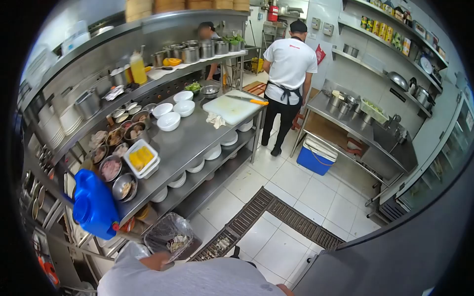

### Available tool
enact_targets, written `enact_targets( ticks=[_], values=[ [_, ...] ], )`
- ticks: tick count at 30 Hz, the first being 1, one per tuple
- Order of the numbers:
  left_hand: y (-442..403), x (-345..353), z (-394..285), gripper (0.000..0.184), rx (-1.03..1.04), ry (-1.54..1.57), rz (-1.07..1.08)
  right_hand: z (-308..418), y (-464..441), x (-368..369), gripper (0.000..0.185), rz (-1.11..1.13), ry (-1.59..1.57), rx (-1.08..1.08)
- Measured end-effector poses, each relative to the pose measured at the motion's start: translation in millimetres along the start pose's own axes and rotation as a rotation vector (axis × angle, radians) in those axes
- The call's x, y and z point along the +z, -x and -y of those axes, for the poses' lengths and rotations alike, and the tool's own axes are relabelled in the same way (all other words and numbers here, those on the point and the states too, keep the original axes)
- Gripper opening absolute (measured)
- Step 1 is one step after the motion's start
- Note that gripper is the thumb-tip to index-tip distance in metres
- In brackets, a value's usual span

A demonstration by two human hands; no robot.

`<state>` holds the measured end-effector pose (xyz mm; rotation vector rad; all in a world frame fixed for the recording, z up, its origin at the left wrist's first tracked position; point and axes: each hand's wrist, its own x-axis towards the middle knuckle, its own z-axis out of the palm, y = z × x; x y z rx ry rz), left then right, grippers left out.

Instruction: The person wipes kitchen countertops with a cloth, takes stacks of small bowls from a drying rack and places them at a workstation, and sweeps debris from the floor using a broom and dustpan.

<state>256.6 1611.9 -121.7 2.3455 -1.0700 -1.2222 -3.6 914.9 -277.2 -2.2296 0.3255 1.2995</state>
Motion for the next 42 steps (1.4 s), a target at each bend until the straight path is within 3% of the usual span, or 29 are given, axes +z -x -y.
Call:
enact_targets(
  ticks=[2,3,4,5,8,10,12,14,17,18,19,20,21,22,24,25,27,29,31,33,35,37,39,40,42],
  values=[
    [-148,-107,-8,0.033,-0.478,-0.096,-0.223,23,35,-52,0.036,-0.058,-0.104,0.173],
    [-208,-174,-15,0.027,-0.335,-0.292,-0.024,32,40,-81,0.036,-0.092,-0.168,0.220],
    [-243,-246,-64,0.027,-0.437,-0.273,-0.103,36,42,-108,0.036,-0.124,-0.222,0.255],
    [-289,-304,-92,0.026,-0.398,-0.332,-0.081,40,42,-135,0.036,-0.152,-0.264,0.275],
    [-411,-433,-162,0.035,-0.054,-0.227,-0.459,36,20,-219,0.036,-0.210,-0.328,0.305],
    [-450,-502,-226,0.036,0.098,0.007,-0.642,22,-5,-272,0.037,-0.223,-0.310,0.315],
    [-484,-542,-262,0.036,0.139,0.126,-0.733,0,-34,-328,0.037,-0.231,-0.265,0.314],
    [-509,-540,-278,0.037,0.120,0.412,-0.676,-36,-74,-376,0.037,-0.243,-0.169,0.293],
    [-536,-525,-235,0.046,0.122,0.232,-0.297,-107,-170,-472,0.038,-0.391,0.235,0.115],
    [-526,-524,-219,0.051,0.036,0.302,-0.304,5,-113,-562,0.030,-0.471,0.170,0.242],
    [-537,-507,-171,0.052,-0.028,0.295,-0.372,25,-119,-625,0.031,-0.450,0.428,0.043],
    [-521,-509,-155,0.050,-0.174,0.305,-0.457,63,-115,-688,0.031,-0.437,0.239,0.170],
    [-516,-507,-132,0.047,-0.319,0.312,-0.484,62,-143,-722,0.034,-0.751,0.011,0.011],
    [-510,-507,-109,0.045,-0.364,0.294,-0.538,86,-154,-768,0.036,-0.846,-0.154,-0.018],
    [-505,-532,-81,0.044,-0.549,0.494,-0.475,132,-171,-847,0.038,-0.830,-0.170,-0.078],
    [-514,-550,-75,0.044,-0.545,0.475,-0.448,145,-185,-867,0.038,-0.826,-0.196,-0.057],
    [-532,-607,-69,0.043,-0.565,0.547,-0.439,170,-212,-896,0.037,-0.821,-0.433,-0.037],
    [-593,-659,-60,0.042,-0.397,0.466,-0.518,156,-257,-878,0.033,-0.830,-0.198,-0.076],
    [-649,-737,-76,0.043,-0.224,0.389,-0.569,153,-283,-863,0.032,-0.502,0.307,-0.200],
    [-695,-825,-129,0.040,-0.117,0.379,-0.516,169,-259,-858,0.034,-0.326,-0.085,-0.135],
    [-737,-891,-163,0.040,0.073,0.382,-0.514,166,-257,-854,0.032,-0.280,-0.024,0.049],
    [-769,-947,-198,0.038,0.169,0.409,-0.498,145,-256,-845,0.034,-0.379,-0.089,0.164],
    [-796,-992,-223,0.037,0.271,0.442,-0.484,48,-333,-787,0.038,-0.362,-0.205,0.012],
    [-808,-1010,-231,0.036,0.260,0.459,-0.437,47,-325,-805,0.038,-0.371,-0.217,0.024],
    [-840,-1028,-236,0.036,0.281,0.451,-0.436,56,-287,-853,0.041,-0.072,-0.207,0.308]
  ],
)
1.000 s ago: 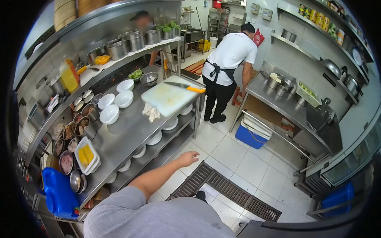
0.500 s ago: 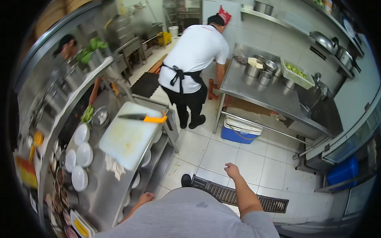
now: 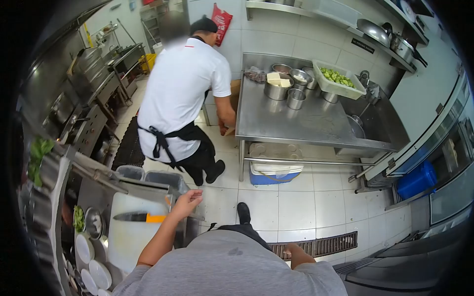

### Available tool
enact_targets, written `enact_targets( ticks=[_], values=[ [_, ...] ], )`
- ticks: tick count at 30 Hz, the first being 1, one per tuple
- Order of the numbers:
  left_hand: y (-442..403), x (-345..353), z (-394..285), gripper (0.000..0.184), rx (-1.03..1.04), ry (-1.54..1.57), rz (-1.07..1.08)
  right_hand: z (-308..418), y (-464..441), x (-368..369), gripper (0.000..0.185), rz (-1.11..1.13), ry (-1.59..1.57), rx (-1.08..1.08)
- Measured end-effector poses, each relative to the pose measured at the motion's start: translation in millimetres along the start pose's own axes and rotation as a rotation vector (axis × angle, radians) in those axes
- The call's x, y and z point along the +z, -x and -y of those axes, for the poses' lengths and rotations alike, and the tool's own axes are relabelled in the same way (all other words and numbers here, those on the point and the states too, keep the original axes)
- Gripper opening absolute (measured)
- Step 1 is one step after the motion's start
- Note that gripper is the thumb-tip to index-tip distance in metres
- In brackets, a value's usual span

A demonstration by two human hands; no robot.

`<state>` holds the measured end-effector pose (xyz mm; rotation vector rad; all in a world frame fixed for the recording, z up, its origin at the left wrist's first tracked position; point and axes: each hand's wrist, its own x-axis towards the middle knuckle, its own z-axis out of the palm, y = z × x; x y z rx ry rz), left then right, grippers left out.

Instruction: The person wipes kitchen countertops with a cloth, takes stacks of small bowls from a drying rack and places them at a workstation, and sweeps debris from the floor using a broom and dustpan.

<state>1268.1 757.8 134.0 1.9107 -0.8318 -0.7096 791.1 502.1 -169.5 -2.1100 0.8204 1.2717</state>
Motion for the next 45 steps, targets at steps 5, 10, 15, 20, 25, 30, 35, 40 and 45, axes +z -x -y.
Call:
enact_targets(
  ticks=[5,10,15,20,25,30,35,40,45],
  values=[
    [-58,1,20,0.036,-0.084,0.074,-0.075,-29,-99,-109,0.035,0.096,0.239,-0.164],
    [-108,-8,14,0.036,-0.256,0.052,-0.070,40,-139,-293,0.029,-0.303,0.404,-0.246],
    [-137,-14,3,0.034,-0.299,0.179,-0.252,113,-170,-420,0.030,-0.537,0.300,-0.443],
    [-155,-8,21,0.034,-0.366,0.239,-0.210,175,-151,-444,0.028,-0.567,-0.357,-0.519],
    [-183,-10,7,0.034,-0.351,0.219,-0.138,145,-159,-391,0.031,-0.348,0.310,-0.553],
    [-209,-18,9,0.043,-0.275,0.004,-0.220,96,-118,-369,0.023,0.035,0.422,-0.510],
    [-218,-40,-4,0.050,-0.265,-0.257,-0.308,95,-143,-387,0.024,-0.302,-0.242,-0.454],
    [-214,-59,5,0.048,-0.345,-0.195,-0.303,232,-103,-478,0.032,-0.480,-0.456,-0.592],
    [-214,-75,55,0.047,-0.436,-0.244,-0.318,357,-90,-571,0.031,-0.404,-0.289,-0.837]
  ],
)
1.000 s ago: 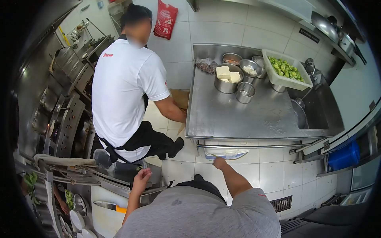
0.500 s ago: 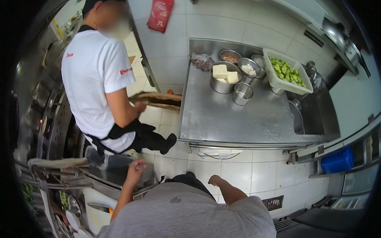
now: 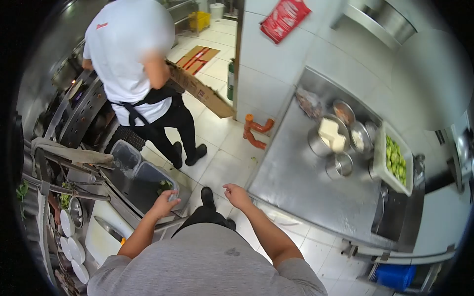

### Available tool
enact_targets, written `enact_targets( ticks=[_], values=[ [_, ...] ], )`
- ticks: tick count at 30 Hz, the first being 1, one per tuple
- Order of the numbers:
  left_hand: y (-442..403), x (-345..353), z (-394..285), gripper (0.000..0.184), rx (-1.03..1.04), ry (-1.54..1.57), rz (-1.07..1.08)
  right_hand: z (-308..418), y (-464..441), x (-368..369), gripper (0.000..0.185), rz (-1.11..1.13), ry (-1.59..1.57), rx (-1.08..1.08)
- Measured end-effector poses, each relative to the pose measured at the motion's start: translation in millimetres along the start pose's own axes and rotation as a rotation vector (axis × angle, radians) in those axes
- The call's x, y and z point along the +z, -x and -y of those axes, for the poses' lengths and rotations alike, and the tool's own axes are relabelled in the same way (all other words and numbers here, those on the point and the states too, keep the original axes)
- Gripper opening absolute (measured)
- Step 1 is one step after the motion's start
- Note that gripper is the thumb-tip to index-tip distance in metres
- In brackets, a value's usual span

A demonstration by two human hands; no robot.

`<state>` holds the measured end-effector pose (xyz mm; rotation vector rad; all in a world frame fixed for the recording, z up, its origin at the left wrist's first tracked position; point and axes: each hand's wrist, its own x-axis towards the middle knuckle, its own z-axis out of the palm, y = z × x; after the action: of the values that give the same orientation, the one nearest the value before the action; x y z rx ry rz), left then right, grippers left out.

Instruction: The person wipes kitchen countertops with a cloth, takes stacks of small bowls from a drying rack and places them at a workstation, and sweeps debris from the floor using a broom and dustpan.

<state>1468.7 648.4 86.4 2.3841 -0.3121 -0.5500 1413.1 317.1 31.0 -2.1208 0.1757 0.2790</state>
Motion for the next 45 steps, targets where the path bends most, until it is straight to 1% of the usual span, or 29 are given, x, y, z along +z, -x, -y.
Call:
enact_targets(
  ticks=[1,3,5,7,8,9,10,12,13,15,21,23,25,26,27,28,29,30,31,32,33,34,35,36,37,38,40,43,45],
  values=[
    [-8,-5,4,0.047,-0.061,0.045,0.042,4,-21,-9,0.032,-0.005,0.126,-0.098],
    [-34,-10,27,0.047,-0.159,0.144,0.094,-31,-69,-14,0.031,-0.051,0.366,-0.253],
    [-67,-19,45,0.049,-0.194,0.211,0.092,-53,-100,-23,0.030,0.040,0.555,0.019],
    [-104,-28,61,0.049,-0.214,0.253,0.059,-39,-106,-26,0.025,0.151,0.632,0.162],
    [-122,-38,67,0.050,-0.243,0.273,0.067,-31,-102,-28,0.023,0.219,0.735,0.113],
    [-138,-55,59,0.050,-0.228,0.216,0.049,-17,-98,-31,0.022,0.288,0.803,0.134],
    [-156,-67,53,0.050,-0.249,0.244,0.019,1,-98,-37,0.024,0.348,0.776,0.174],
    [-190,-97,45,0.049,-0.210,0.324,-0.004,-78,-117,-23,0.024,0.421,0.690,0.143],
    [-211,-111,43,0.047,-0.179,0.338,0.002,-103,-132,-23,0.024,0.470,0.643,0.190],
    [-255,-133,43,0.046,-0.168,0.355,0.006,-117,-168,-35,0.024,0.502,0.591,0.333],
    [-394,-182,53,0.046,-0.070,0.370,0.033,-128,-273,-96,0.025,0.401,0.457,0.635],
    [-448,-173,93,0.042,-0.116,0.551,0.028,-138,-309,-111,0.026,0.376,0.428,0.698],
    [-491,-160,154,0.043,-0.280,0.487,0.068,-151,-351,-123,0.026,0.370,0.414,0.742],
    [-502,-154,187,0.043,-0.328,0.068,0.086,-158,-376,-127,0.026,0.371,0.412,0.758],
    [-500,-160,211,0.042,-0.339,-0.114,0.253,-167,-406,-130,0.027,0.375,0.405,0.757],
    [-506,-101,300,0.042,-0.326,-0.219,0.027,-175,-438,-133,0.027,0.374,0.388,0.749],
    [-493,-116,314,0.048,-0.523,-0.227,0.251,-199,-483,-127,0.027,0.356,0.314,0.695],
    [-471,-140,317,0.055,-0.721,-0.236,0.481,-246,-535,-112,0.028,0.252,0.049,0.606],
    [-469,-165,328,0.052,-0.489,-0.163,0.766,-243,-579,-104,0.034,0.282,0.721,0.156],
    [-479,-167,324,0.050,-0.773,-0.103,0.602,-178,-627,-132,0.033,0.554,0.778,0.210],
    [-486,-171,318,0.047,-1.049,-0.040,0.420,-128,-679,-146,0.034,0.611,0.736,0.282],
    [-493,-180,308,0.046,-1.154,0.113,0.246,-77,-722,-157,0.035,0.589,0.659,0.367],
    [-503,-185,300,0.045,-1.154,0.221,0.159,-26,-764,-166,0.038,0.554,0.573,0.464],
    [-515,-188,294,0.043,-1.139,0.287,0.119,13,-795,-177,0.036,0.456,0.573,0.286],
    [-531,-191,289,0.042,-1.122,0.327,0.105,40,-828,-184,0.035,0.352,0.571,0.105],
    [-547,-194,283,0.041,-1.106,0.346,0.114,49,-863,-184,0.035,0.348,0.573,0.104],
    [-585,-206,276,0.038,-1.066,0.345,0.154,67,-928,-184,0.036,0.194,0.310,0.137],
    [-668,-244,292,0.035,-0.973,0.247,0.253,88,-984,-190,0.034,0.202,0.270,0.227],
    [-748,-286,305,0.032,-0.890,0.153,0.316,75,-995,-195,0.035,0.243,0.457,0.141]
  ],
)
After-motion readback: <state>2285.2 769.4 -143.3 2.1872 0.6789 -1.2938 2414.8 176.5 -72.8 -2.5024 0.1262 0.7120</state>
